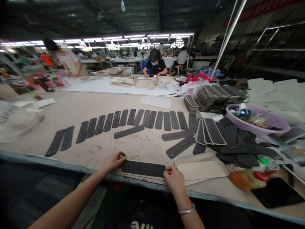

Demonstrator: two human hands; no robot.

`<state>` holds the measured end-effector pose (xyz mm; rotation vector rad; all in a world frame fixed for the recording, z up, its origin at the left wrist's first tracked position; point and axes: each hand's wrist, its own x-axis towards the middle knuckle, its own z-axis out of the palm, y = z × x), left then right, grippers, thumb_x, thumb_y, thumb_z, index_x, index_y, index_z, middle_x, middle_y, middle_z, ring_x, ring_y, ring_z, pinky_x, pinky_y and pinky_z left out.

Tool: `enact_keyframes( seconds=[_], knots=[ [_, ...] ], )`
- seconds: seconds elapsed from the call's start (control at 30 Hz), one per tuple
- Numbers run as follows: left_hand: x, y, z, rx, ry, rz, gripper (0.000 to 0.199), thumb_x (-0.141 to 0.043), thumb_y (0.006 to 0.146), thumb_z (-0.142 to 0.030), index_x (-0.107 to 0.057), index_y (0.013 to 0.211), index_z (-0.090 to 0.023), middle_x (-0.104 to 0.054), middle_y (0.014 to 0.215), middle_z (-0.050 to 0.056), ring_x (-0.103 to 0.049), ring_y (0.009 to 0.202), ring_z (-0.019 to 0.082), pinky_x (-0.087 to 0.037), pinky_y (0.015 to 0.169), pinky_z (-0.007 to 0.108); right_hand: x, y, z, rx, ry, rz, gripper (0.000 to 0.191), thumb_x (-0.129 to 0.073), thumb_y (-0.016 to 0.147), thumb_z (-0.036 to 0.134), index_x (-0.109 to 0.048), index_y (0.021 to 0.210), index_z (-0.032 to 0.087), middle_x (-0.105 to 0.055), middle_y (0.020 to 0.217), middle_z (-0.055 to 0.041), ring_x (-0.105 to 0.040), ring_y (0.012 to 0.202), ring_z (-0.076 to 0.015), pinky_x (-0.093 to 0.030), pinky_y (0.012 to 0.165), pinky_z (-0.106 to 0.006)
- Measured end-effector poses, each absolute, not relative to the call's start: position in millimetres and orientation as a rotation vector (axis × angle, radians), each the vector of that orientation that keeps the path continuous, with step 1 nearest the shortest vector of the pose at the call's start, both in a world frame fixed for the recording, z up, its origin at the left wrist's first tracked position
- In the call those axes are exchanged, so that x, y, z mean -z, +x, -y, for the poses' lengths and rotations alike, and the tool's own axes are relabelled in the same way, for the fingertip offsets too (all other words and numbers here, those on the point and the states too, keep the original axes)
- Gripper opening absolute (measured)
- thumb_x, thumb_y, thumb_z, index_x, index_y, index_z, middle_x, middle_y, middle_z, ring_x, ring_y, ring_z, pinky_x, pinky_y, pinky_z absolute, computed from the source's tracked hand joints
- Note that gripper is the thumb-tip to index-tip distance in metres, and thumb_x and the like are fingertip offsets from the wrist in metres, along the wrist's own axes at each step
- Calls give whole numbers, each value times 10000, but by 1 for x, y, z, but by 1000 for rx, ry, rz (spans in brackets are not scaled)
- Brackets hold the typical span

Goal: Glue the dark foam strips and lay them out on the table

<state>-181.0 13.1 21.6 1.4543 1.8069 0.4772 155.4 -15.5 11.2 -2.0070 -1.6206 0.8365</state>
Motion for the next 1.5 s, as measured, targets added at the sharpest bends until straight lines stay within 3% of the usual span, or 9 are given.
enact_keyframes(
  seconds=[0.2,0.57,0.83,1.5],
  knots=[
    [-32,-179,-11,-359,1572,-1828,321,-647,702,-236,-584,1007,-159,-629,661,-34,-619,659,145,-411,578,222,-13,159,13,-884,-2069,1647,105,-573,736,330,-589,763,230,-636,661,37,-604,680,-174,-380,658,-280],
    [-43,-164,-8,-288,1626,-1952,289,-637,733,-164,-559,1011,-176,-646,704,-13,-625,768,172,-404,684,250,-12,159,12,-899,-2066,1695,119,-552,710,314,-601,778,230,-633,666,29,-601,666,-177,-388,641,-283],
    [-40,-164,-7,-333,1647,-1921,381,-608,734,-146,-499,1099,-164,-632,669,-27,-626,735,169,-394,653,244,-11,159,15,-838,-1991,1723,120,-536,717,252,-569,828,226,-601,666,45,-578,644,-149,-384,632,-256],
    [-44,-162,-3,-351,1653,-1905,376,-600,730,-117,-520,1096,-153,-639,698,-21,-626,752,171,-413,674,252,-12,157,16,-822,-2010,1748,119,-529,731,241,-546,847,219,-588,659,46,-570,633,-151,-365,633,-260]
  ],
)
